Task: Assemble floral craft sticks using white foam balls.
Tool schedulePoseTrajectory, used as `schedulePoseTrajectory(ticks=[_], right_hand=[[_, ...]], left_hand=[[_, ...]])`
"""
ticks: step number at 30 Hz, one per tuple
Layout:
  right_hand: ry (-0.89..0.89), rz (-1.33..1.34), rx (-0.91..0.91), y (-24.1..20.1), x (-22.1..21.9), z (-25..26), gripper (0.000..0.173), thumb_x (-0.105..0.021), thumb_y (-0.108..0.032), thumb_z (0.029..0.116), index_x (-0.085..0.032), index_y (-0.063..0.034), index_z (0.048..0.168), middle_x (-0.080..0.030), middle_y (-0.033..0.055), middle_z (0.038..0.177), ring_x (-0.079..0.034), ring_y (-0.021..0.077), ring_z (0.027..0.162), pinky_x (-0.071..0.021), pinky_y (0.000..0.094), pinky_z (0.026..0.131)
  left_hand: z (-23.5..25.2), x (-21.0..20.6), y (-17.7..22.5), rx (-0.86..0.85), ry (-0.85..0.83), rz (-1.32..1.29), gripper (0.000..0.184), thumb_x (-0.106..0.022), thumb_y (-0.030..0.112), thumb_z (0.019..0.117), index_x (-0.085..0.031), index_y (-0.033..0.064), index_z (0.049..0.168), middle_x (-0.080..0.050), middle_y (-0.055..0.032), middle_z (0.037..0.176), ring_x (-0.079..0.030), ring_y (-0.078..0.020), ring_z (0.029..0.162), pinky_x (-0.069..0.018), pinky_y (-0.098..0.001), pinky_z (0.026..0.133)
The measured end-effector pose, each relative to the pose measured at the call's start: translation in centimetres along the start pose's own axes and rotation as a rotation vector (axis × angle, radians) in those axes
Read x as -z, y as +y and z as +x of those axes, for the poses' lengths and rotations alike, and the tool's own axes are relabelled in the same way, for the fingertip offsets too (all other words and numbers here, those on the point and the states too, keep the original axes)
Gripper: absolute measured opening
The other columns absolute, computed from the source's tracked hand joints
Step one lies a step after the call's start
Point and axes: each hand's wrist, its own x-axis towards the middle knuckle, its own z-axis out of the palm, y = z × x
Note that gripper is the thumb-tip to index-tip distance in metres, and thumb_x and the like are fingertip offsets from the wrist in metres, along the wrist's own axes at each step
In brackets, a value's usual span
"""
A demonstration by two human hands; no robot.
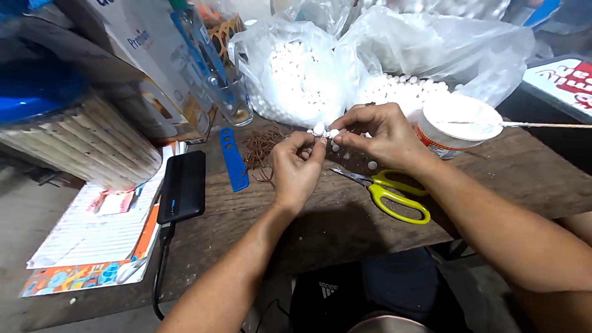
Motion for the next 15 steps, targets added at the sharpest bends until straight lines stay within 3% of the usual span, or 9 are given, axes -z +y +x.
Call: schedulePoseTrajectory(ticks=[10, 15], right_hand=[[0.025, -0.034, 0.065, -0.1, -0.5, -0.1, 0.013, -0.068, -0.009, 0.0935, -0.074, 0.001, 0.099, -0.069, 0.0036, 0.09, -0.063, -0.0024, 0.076, -0.0541, 0.0127, 0.072], [0.156, 0.093, -0.062, -1.0, 0.3, 0.2, 0.022, -0.067, -0.008, 0.0933, -0.069, 0.0016, 0.113, -0.069, -0.0022, 0.093, -0.063, -0.0015, 0.079, -0.0542, 0.0155, 0.071]], left_hand=[[0.1, -0.4, -0.1, -0.06, 0.031, 0.006, 0.008, -0.065, -0.002, 0.0926, -0.066, -0.0024, 0.084, -0.059, -0.0004, 0.075, -0.051, 0.0045, 0.06, -0.0437, -0.0092, 0.055], [0.7, 0.2, 0.0, 0.161, 0.032, -0.333, 0.007, -0.065, -0.001, 0.097, -0.071, 0.0034, 0.097, -0.07, 0.0021, 0.089, -0.065, -0.0013, 0.076, -0.0557, -0.0189, 0.071]])
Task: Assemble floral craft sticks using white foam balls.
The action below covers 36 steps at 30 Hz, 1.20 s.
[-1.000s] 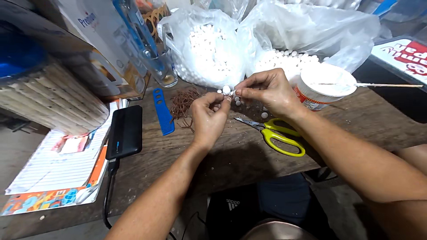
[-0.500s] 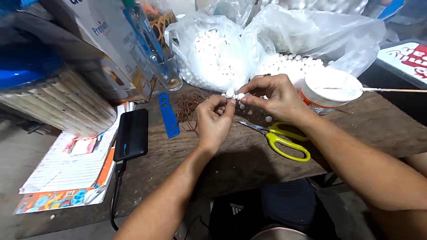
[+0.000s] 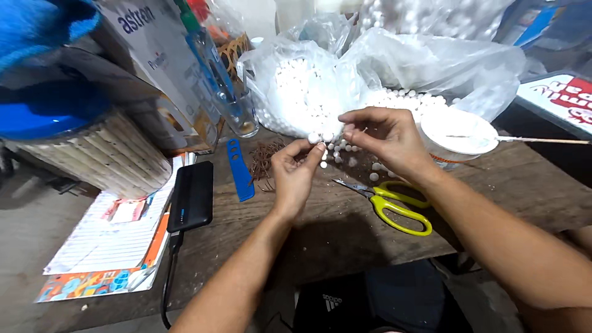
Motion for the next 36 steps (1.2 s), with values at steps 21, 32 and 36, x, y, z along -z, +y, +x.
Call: schedulePoseTrajectory(ticks=[21, 32, 36], right_hand=[[0.476, -0.552, 0.69, -7.2, 5.3, -2.6, 0.007, -0.066, -0.007, 0.0963, -0.07, -0.0012, 0.098, -0.07, 0.0072, 0.095, -0.066, 0.0096, 0.095, -0.0548, 0.022, 0.085], [0.414, -0.744, -0.158, -8.6, 19.0, 16.5, 0.04, -0.06, -0.031, 0.1024, -0.068, 0.0033, 0.123, -0.068, 0.0207, 0.12, -0.064, 0.0288, 0.11, -0.0464, 0.0489, 0.101], [0.375, -0.679, -0.073, -8.2, 18.2, 14.6, 0.033, -0.06, -0.029, 0.1028, -0.07, -0.0009, 0.116, -0.07, 0.0107, 0.105, -0.065, 0.0152, 0.091, -0.0521, 0.0364, 0.084]], left_hand=[[0.2, -0.8, -0.6, 0.177, -0.085, -0.266, 0.023, -0.058, -0.004, 0.0898, -0.073, 0.0006, 0.107, -0.075, -0.0044, 0.108, -0.072, -0.0119, 0.096, -0.06, -0.0269, 0.084], [0.2, -0.5, -0.5, 0.209, -0.057, -0.193, 0.02, -0.055, -0.003, 0.0941, -0.073, -0.0006, 0.103, -0.075, -0.0045, 0.101, -0.071, -0.0112, 0.089, -0.0597, -0.026, 0.079], [0.5, -0.3, -0.3, 0.226, -0.023, -0.183, 0.02, -0.056, -0.003, 0.0959, -0.07, -0.0027, 0.11, -0.073, -0.0049, 0.101, -0.071, -0.0109, 0.085, -0.0597, -0.0263, 0.077]])
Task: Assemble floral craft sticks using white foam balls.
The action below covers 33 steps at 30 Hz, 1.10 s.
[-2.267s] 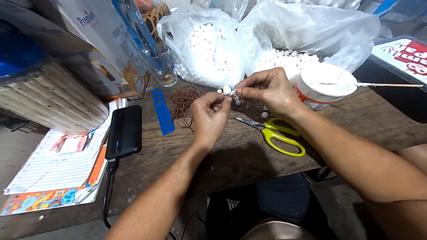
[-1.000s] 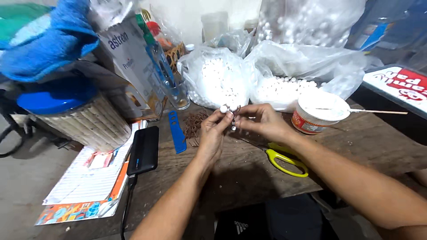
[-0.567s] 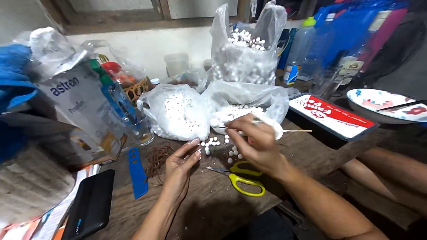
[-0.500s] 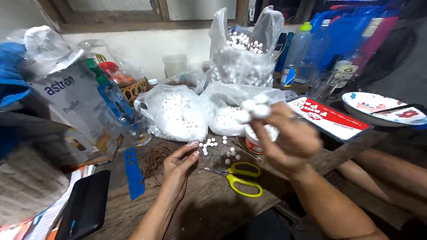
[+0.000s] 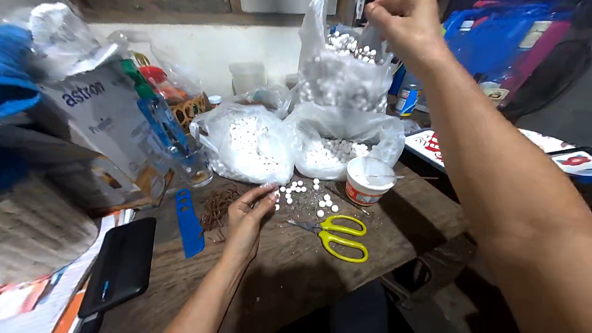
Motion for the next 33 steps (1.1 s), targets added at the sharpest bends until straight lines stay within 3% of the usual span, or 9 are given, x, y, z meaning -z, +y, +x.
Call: schedulePoseTrajectory(ticks=[2, 4, 6, 8, 13, 15, 20, 27, 33], right_hand=[[0.025, 0.147, 0.136, -0.7, -0.5, -3.7, 0.018, -0.063, -0.02, 0.1008, -0.07, -0.004, 0.099, -0.068, -0.0004, 0.088, -0.062, 0.003, 0.077, -0.0524, 0.0235, 0.072], [-0.013, 0.196, 0.249, -1.3, -1.0, -8.3, 0.015, -0.062, -0.019, 0.0999, -0.069, -0.0071, 0.094, -0.067, -0.0062, 0.084, -0.063, -0.0018, 0.076, -0.0532, 0.0192, 0.072], [-0.1, 0.171, 0.31, -1.8, -1.6, -13.0, 0.024, -0.059, -0.022, 0.1027, -0.072, -0.0014, 0.105, -0.071, -0.0007, 0.092, -0.065, 0.0003, 0.08, -0.0554, 0.0216, 0.074], [-0.188, 0.147, 0.381, -2.2, -2.9, -16.7, 0.027, -0.058, -0.019, 0.1029, -0.072, 0.0033, 0.101, -0.071, 0.0045, 0.089, -0.064, 0.0009, 0.076, -0.0555, 0.0215, 0.072], [-0.382, 0.137, 0.398, -3.5, -7.8, -20.9, 0.035, -0.063, -0.021, 0.0984, -0.059, -0.0072, 0.066, -0.05, -0.002, 0.056, -0.043, 0.0018, 0.047, -0.0344, 0.0199, 0.043], [-0.452, 0.162, 0.362, -3.5, -10.4, -21.5, 0.042, -0.063, -0.025, 0.0982, -0.05, -0.0107, 0.061, -0.043, -0.003, 0.052, -0.039, 0.0051, 0.043, -0.0291, 0.024, 0.041], [-0.771, 0.186, 0.253, -4.5, -15.5, -20.8, 0.013, -0.069, -0.014, 0.0954, -0.075, -0.0019, 0.097, -0.07, 0.0098, 0.082, -0.067, 0.019, 0.073, -0.0555, 0.0406, 0.071], [-0.904, -0.021, 0.242, -5.7, -20.4, -19.5, 0.016, -0.066, -0.011, 0.0962, -0.074, 0.001, 0.103, -0.069, 0.0205, 0.097, -0.068, 0.0387, 0.094, -0.0519, 0.0593, 0.08], [-0.784, 0.068, 0.343, -5.2, -19.0, -19.8, 0.016, -0.066, -0.01, 0.095, -0.071, 0.0023, 0.086, -0.064, 0.0173, 0.082, -0.065, 0.0339, 0.079, -0.0503, 0.0531, 0.069]], left_hand=[[0.0, 0.2, 0.0, 0.027, 0.02, 0.001, 0.021, -0.055, -0.003, 0.0989, -0.068, -0.0022, 0.115, -0.073, -0.0043, 0.102, -0.07, -0.0092, 0.083, -0.059, -0.0247, 0.075], [0.1, 0.6, -0.1, 0.052, 0.019, 0.008, 0.021, -0.056, 0.0, 0.1018, -0.067, 0.0007, 0.119, -0.073, -0.0023, 0.102, -0.069, -0.0073, 0.082, -0.0584, -0.0235, 0.075], [0.4, 0.9, -0.1, 0.053, 0.032, 0.032, 0.019, -0.056, 0.006, 0.1037, -0.067, 0.0033, 0.119, -0.073, 0.0003, 0.1, -0.069, -0.006, 0.083, -0.0586, -0.023, 0.075], [1.1, 1.0, 0.3, 0.022, 0.1, 0.042, 0.016, -0.055, 0.009, 0.1048, -0.067, 0.0025, 0.113, -0.073, 0.0005, 0.094, -0.069, -0.0064, 0.08, -0.0585, -0.0233, 0.073], [2.6, 2.8, 2.0, -0.072, 0.338, 0.015, 0.025, -0.044, 0.018, 0.1109, -0.065, 0.006, 0.105, -0.07, 0.0033, 0.083, -0.068, -0.0052, 0.071, -0.056, -0.0205, 0.067], [2.9, 3.3, 3.1, -0.087, 0.428, -0.027, 0.027, -0.042, 0.02, 0.112, -0.064, 0.0064, 0.106, -0.069, 0.0032, 0.081, -0.066, -0.0051, 0.069, -0.0547, -0.0195, 0.064], [3.0, 3.6, 4.1, -0.134, 0.48, -0.058, 0.031, -0.038, 0.022, 0.1131, -0.064, 0.0056, 0.107, -0.067, 0.0034, 0.078, -0.065, -0.0051, 0.068, -0.0533, -0.0199, 0.063], [3.1, 3.5, 3.3, -0.22, 0.426, 0.031, 0.027, -0.045, 0.017, 0.1108, -0.067, 0.0032, 0.105, -0.069, 0.0013, 0.081, -0.065, -0.0055, 0.066, -0.0528, -0.0189, 0.059], [3.0, 3.6, 3.2, -0.229, 0.351, 0.158, 0.016, -0.054, 0.009, 0.1044, -0.067, 0.0031, 0.096, -0.067, 0.002, 0.082, -0.065, -0.0043, 0.073, -0.0547, -0.0207, 0.068]])
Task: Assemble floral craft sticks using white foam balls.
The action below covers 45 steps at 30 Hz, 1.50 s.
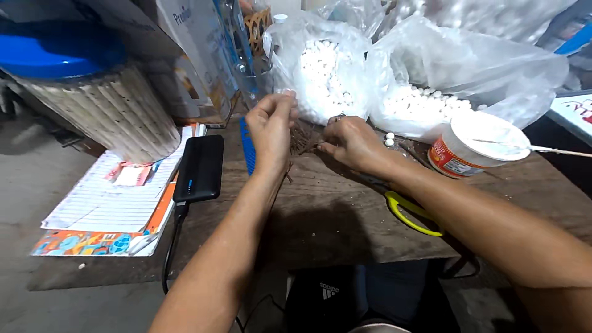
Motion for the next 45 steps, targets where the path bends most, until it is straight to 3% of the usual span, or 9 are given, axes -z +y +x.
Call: schedulePoseTrajectory(ticks=[5, 9, 19, 23, 26, 34, 38, 42, 45], right_hand=[[0.195, 0.053, 0.023, 0.8, 1.6, -1.8, 0.014, -0.068, -0.011, 0.0928, -0.076, -0.0005, 0.087, -0.067, 0.0136, 0.08, -0.064, 0.0266, 0.072, -0.0514, 0.0478, 0.066], [0.287, 0.062, 0.015, 1.2, 2.4, -2.4, 0.014, -0.069, -0.011, 0.0914, -0.075, -0.0015, 0.084, -0.065, 0.011, 0.076, -0.062, 0.0231, 0.069, -0.0497, 0.0438, 0.064], [0.35, 0.086, -0.017, 0.0, 4.5, -5.3, 0.01, -0.068, -0.011, 0.0938, -0.075, -0.0044, 0.093, -0.065, 0.0053, 0.078, -0.057, 0.0113, 0.061, -0.0479, 0.0276, 0.055], [0.083, -0.005, -0.13, 0.1, 6.0, -9.7, 0.016, -0.074, -0.025, 0.0892, -0.072, -0.0105, 0.082, -0.065, 0.0002, 0.067, -0.062, 0.0141, 0.06, -0.0525, 0.0395, 0.057], [-0.109, -0.092, -0.197, -0.2, 6.0, -12.9, 0.024, -0.074, -0.031, 0.0885, -0.076, -0.0072, 0.095, -0.068, 0.0073, 0.074, -0.066, 0.0265, 0.068, -0.052, 0.053, 0.063], [-0.057, -0.131, -0.262, 0.2, 4.2, -15.5, 0.033, -0.073, -0.024, 0.086, -0.074, -0.0085, 0.115, -0.072, 0.0152, 0.088, -0.069, 0.0383, 0.078, -0.0529, 0.0614, 0.069], [0.173, -0.028, -0.237, 0.8, 2.6, -16.4, 0.037, -0.064, -0.035, 0.0834, -0.075, -0.0097, 0.108, -0.07, 0.0064, 0.082, -0.067, 0.0203, 0.07, -0.054, 0.0428, 0.062], [0.521, 0.331, -0.227, 0.4, 1.9, -16.1, 0.034, -0.069, -0.024, 0.0866, -0.071, -0.001, 0.112, -0.07, -0.0013, 0.09, -0.06, -0.0061, 0.07, -0.051, 0.0105, 0.062], [0.63, 0.556, -0.163, 0.0, 1.4, -15.2, 0.044, -0.074, -0.018, 0.086, -0.064, 0.0021, 0.124, -0.072, -0.0056, 0.1, -0.066, -0.005, 0.079, -0.0571, 0.0132, 0.071]], left_hand=[[-1.0, 0.2, -0.1, -0.233, -0.248, 0.281, 0.005, -0.065, 0.004, 0.0946, -0.068, 0.0023, 0.091, -0.067, 0.0011, 0.09, -0.062, 0.0006, 0.079, -0.0529, -0.0172, 0.071], [-1.9, 0.1, -1.2, -0.434, -0.401, 0.484, 0.009, -0.073, 0.003, 0.0856, -0.074, 0.0005, 0.094, -0.067, -0.0165, 0.116, -0.066, -0.018, 0.102, -0.0563, -0.0309, 0.084], [-2.3, -0.3, -1.4, -0.325, -0.35, 0.281, 0.001, -0.069, -0.003, 0.0919, -0.069, -0.0035, 0.092, -0.068, -0.0029, 0.083, -0.062, 0.0034, 0.071, -0.0524, -0.0122, 0.067], [-2.0, -0.7, -0.9, -0.231, -0.292, 0.134, 0.006, -0.067, -0.006, 0.0912, -0.068, 0.0001, 0.089, -0.068, 0.004, 0.08, -0.064, 0.0033, 0.075, -0.0549, -0.0147, 0.072], [-2.1, -0.9, -0.6, -0.163, -0.28, 0.069, 0.007, -0.066, -0.006, 0.0929, -0.066, 0.0015, 0.091, -0.069, 0.0037, 0.081, -0.068, -0.001, 0.076, -0.0587, -0.0194, 0.075], [-2.8, -0.6, -0.2, 0.055, -0.343, -0.066, 0.01, -0.06, -0.001, 0.1003, -0.064, 0.0071, 0.096, -0.073, 0.0013, 0.085, -0.07, -0.0053, 0.074, -0.0598, -0.0215, 0.072], [-3.0, -0.7, 0.1, 0.048, -0.351, -0.035, 0.011, -0.058, -0.001, 0.1011, -0.064, 0.0074, 0.096, -0.073, 0.002, 0.087, -0.071, -0.0055, 0.076, -0.0599, -0.0222, 0.074], [-3.2, -0.8, -0.4, -0.27, -0.352, 0.132, 0.005, -0.062, -0.002, 0.0974, -0.064, 0.0023, 0.099, -0.068, 0.0032, 0.085, -0.065, 0.001, 0.073, -0.0557, -0.0153, 0.068], [-3.5, -1.0, -0.8, -0.412, -0.346, 0.205, 0.003, -0.064, -0.002, 0.0952, -0.065, -0.0018, 0.098, -0.066, -0.0001, 0.086, -0.063, 0.0023, 0.074, -0.0532, -0.0134, 0.069]])
